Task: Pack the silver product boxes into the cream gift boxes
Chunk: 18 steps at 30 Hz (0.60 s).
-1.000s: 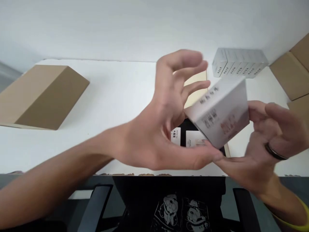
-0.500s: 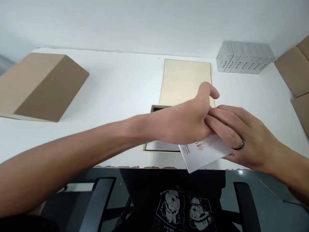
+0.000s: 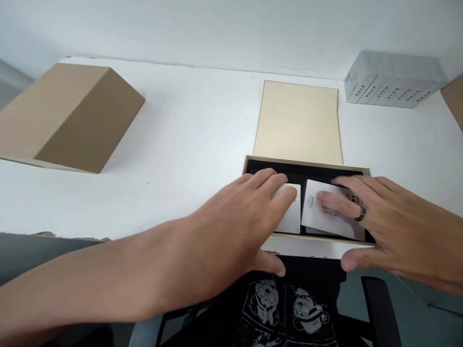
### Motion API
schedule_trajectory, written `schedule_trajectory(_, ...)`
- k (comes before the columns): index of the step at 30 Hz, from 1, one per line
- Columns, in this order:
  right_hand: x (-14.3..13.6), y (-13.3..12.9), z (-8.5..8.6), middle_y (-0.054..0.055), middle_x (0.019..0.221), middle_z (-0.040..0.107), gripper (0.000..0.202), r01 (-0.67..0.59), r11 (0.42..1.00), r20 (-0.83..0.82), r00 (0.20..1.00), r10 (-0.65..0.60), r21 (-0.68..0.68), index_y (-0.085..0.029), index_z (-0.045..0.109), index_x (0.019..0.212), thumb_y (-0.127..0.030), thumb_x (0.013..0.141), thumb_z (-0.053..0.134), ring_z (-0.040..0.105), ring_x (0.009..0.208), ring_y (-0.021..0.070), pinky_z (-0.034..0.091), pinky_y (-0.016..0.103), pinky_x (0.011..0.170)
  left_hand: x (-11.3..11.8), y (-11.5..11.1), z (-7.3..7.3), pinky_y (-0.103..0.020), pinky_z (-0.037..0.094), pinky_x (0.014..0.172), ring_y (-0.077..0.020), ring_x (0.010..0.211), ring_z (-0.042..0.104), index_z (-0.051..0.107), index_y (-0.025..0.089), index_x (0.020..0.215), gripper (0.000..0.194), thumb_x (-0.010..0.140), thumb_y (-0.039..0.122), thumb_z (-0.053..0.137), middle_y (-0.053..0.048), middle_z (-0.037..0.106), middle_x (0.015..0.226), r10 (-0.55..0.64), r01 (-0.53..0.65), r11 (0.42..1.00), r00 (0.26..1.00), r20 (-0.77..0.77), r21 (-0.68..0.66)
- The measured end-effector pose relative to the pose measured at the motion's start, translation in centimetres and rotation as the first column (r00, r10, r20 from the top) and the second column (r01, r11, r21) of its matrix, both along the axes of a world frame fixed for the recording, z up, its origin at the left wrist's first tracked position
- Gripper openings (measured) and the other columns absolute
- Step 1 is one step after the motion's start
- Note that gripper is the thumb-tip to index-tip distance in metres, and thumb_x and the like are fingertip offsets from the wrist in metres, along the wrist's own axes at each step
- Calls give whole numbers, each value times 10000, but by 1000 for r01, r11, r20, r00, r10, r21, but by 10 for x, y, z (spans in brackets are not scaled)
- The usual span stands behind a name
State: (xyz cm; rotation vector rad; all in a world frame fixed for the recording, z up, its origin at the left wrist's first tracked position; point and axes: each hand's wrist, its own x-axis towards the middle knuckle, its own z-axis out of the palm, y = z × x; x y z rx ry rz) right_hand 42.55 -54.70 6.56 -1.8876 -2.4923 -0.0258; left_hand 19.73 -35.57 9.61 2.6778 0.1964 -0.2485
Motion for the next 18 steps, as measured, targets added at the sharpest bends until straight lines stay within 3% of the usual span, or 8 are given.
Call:
schedule_trajectory(3,-3,14,4,179,1251,626,855,-60,998,-4,998,60,-32,-196,555,1528,-841,966,552,637,1025,348,537,464,819,18,-11,1,-461,508,1032,-368,1230,657,587,145,1362,677,804,299,938,-167,688,1354,-53,67,993,988,-142,100)
schedule_trajectory(7,-7,29,6,73,978,613,728,-112,974,-3,994,113,-196,-193,608,1485,-520,875,835,589,748,224,476,345,664,46,-9,9,-386,510,909,-332,1075,715,505,130,1508,837,806,315,923,-136,742,1226,-80,111,990,948,-309,82)
schedule_trajectory(9,-8,33,6,81,958,615,648,-122,968,18,991,129,-221,-178,680,1388,-438,825,866,577,730,218,451,337,647,55,-6,9,-366,510,842,-328,1007,724,467,149,1571,948,773,358,936,-131,755,1189,-96,132,988,935,-341,82)
schedule_trajectory(13,-11,36,8,101,903,616,568,-121,966,52,989,136,-229,-169,744,1295,-438,808,857,553,702,235,412,352,626,59,-2,4,-357,523,781,-335,955,726,491,184,1588,1034,704,451,956,-136,759,1170,-115,164,982,913,-391,92)
schedule_trajectory(18,-19,49,18,105,894,601,470,-39,915,53,996,66,-402,-180,783,1233,-392,819,850,551,664,230,398,349,591,61,-1,2,-350,530,755,-309,923,720,612,286,1488,849,735,526,923,-101,759,1135,-103,177,975,896,-433,136)
